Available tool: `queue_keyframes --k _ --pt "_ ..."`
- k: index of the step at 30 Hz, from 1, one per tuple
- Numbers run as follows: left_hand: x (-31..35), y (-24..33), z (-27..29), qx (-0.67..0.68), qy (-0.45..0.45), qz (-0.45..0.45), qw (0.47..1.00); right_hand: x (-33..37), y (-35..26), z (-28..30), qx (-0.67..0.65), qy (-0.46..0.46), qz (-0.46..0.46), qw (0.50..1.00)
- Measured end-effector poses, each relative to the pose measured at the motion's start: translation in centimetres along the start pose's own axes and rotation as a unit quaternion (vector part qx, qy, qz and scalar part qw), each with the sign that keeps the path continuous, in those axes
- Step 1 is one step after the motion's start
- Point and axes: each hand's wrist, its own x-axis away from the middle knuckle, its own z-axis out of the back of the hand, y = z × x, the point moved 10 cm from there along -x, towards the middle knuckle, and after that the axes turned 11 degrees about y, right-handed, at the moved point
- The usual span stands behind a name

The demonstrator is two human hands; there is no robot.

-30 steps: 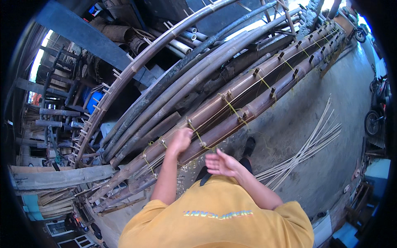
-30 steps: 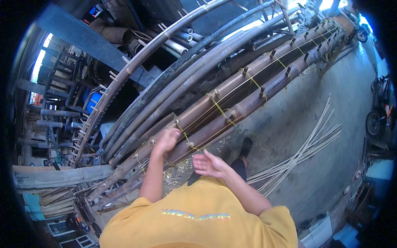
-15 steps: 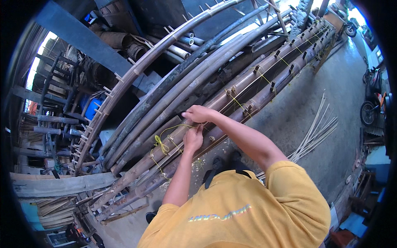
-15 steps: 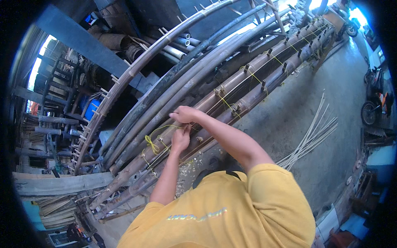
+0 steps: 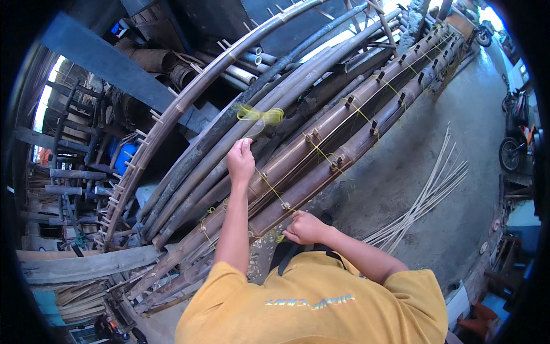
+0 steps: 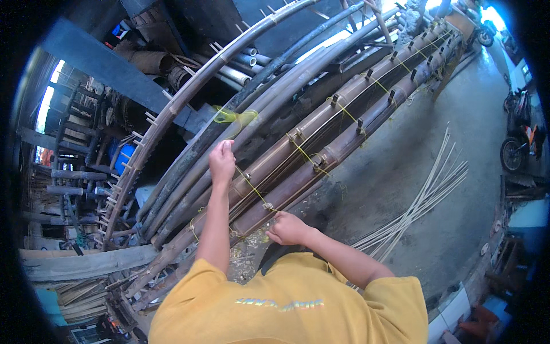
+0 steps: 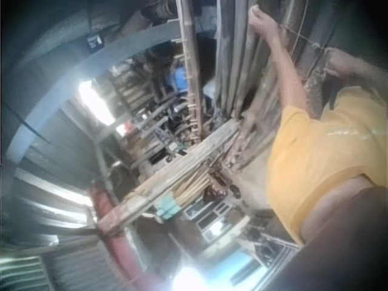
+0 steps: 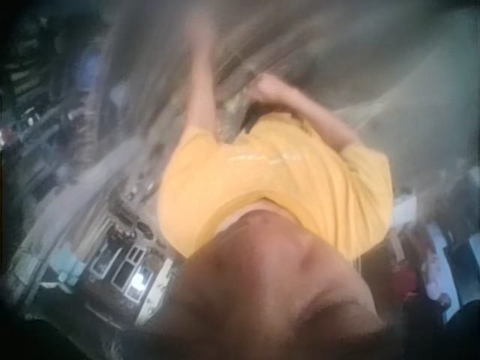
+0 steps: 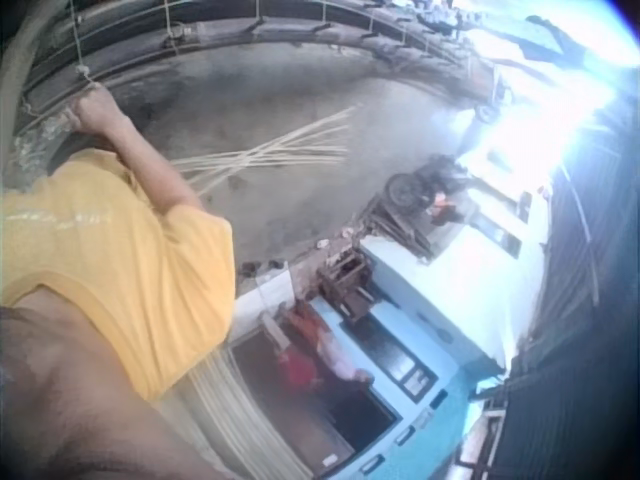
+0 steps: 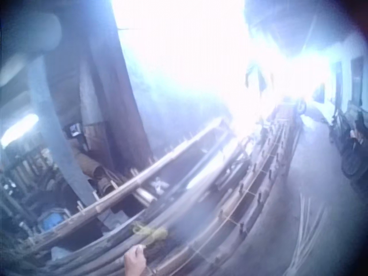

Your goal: The person ties yellow string around multiple bamboo poles arranged horizontally on a wooden rack. They repeatedly wrap and knot the string at several points along the poles to secure them in place.

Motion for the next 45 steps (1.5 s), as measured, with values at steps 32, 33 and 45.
queue_keyframes --k 32,33,45 --pt "16.9 -11.5 14.6 -0.17 -0.163 0.037 0.971 -17.6 -10.9 -6.5 -0.314 -0.032 -0.139 0.939" --pt "17.0 -11.3 14.9 -0.158 -0.162 0.059 0.972 -14.5 -14.6 -4.2 -0.311 -0.059 -0.051 0.947" --pt "2.1 -6.5 14.1 -0.018 0.005 0.003 1.0 5.1 1.3 -10.0 -0.387 0.065 -0.433 0.812"
